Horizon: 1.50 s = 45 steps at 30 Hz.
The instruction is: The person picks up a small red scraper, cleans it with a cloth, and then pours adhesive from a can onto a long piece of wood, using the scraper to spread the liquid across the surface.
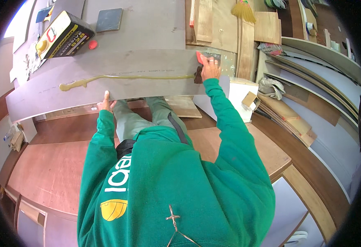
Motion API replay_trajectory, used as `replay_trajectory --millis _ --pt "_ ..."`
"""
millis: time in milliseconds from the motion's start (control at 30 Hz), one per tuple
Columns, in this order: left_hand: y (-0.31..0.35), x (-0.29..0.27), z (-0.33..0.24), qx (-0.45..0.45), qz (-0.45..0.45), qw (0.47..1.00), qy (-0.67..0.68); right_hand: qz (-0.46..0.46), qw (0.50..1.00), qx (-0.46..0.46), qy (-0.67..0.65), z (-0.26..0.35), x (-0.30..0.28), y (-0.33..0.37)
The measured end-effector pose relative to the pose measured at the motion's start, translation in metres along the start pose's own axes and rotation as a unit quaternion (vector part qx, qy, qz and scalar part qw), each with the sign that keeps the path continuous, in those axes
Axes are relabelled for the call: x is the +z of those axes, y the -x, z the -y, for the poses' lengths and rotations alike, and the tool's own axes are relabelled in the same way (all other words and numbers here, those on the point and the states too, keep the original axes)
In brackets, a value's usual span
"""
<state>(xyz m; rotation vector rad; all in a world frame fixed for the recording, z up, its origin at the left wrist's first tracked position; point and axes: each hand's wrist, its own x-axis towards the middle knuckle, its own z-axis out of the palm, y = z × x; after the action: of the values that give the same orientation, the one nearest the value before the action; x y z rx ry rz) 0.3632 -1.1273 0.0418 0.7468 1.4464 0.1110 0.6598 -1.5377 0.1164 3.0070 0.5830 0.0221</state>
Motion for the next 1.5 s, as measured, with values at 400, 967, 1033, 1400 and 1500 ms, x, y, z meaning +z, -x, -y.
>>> replay_trajectory --millis 400,967,1033,1400,1500 --pt "0.004 -0.001 -0.001 0.009 0.033 0.999 0.009 -0.024 0.996 0.067 -0.056 -0.027 -0.002 -0.007" --pt "-0.014 -0.005 0.009 0.008 0.042 0.999 0.010 0.017 0.986 -0.162 -0.043 0.055 -0.020 0.014" --pt "-0.013 -0.007 0.006 -0.002 0.028 1.000 0.009 0.069 0.976 -0.186 -0.087 0.056 -0.038 -0.003" --pt "-0.015 -0.011 0.009 -0.003 0.041 0.999 0.005 0.214 0.974 -0.073 0.000 -0.041 -0.035 -0.110" --pt "-0.020 -0.015 0.012 0.006 0.061 0.998 0.010 0.215 0.970 -0.113 -0.006 -0.040 -0.034 -0.117"
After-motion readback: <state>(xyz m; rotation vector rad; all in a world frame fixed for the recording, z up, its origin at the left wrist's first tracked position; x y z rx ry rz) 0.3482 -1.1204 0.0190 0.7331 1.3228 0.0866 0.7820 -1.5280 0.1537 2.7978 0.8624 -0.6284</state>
